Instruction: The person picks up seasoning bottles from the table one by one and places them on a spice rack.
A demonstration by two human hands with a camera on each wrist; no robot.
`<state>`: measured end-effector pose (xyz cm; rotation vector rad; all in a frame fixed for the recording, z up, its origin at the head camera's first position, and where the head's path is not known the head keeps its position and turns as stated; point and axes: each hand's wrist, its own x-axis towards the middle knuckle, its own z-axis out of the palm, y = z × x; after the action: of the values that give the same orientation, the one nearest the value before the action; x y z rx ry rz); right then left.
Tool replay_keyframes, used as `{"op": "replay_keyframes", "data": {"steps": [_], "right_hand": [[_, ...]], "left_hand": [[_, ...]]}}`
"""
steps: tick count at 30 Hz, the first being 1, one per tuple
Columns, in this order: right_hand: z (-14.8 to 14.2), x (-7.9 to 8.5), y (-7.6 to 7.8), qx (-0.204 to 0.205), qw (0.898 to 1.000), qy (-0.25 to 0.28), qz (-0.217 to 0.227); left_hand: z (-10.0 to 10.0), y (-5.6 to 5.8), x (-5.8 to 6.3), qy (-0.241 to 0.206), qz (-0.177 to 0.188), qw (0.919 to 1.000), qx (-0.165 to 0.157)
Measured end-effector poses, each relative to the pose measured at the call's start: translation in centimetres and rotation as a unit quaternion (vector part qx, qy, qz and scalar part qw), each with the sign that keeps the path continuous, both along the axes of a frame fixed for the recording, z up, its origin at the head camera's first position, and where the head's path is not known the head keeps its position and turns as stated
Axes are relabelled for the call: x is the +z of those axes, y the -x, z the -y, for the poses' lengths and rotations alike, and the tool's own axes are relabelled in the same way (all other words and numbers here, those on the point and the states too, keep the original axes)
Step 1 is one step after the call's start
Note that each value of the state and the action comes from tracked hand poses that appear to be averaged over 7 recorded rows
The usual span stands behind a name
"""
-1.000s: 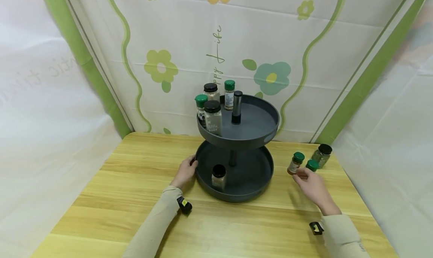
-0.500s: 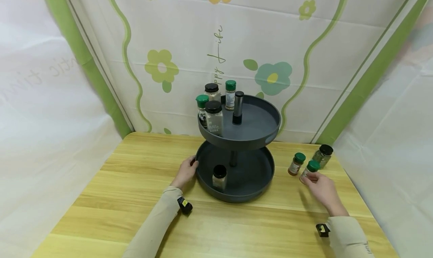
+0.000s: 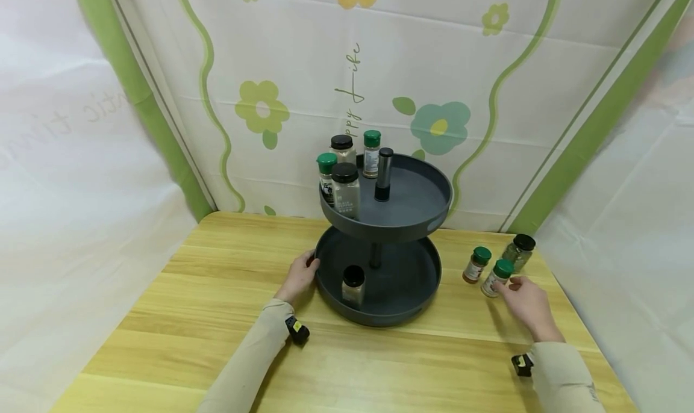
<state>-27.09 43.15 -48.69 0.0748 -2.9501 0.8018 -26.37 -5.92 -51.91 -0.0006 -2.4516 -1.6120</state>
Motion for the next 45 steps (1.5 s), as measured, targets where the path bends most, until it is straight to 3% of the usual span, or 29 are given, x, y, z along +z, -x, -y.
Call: {"op": "replay_keyframes", "data": {"steps": [17, 30, 45], "right_hand": [[0.0, -1.0, 1.8, 0.002, 0.997, 0.077, -0.01], [-0.1, -1.5, 2.1, 0.007, 0.996, 0.042, -0.074], [0.1, -1.8, 2.7, 0.01, 0.996, 0.041, -0.078]], "left_hand": [[0.0, 0.0, -0.2, 0.007, -0.003, 1.0, 0.0], [-0.1, -0.2, 0.0, 0.006, -0.007, 1.0, -0.001], [-0.1, -0.2, -0.1, 0.008, -0.009, 0.9999, -0.001]]}}
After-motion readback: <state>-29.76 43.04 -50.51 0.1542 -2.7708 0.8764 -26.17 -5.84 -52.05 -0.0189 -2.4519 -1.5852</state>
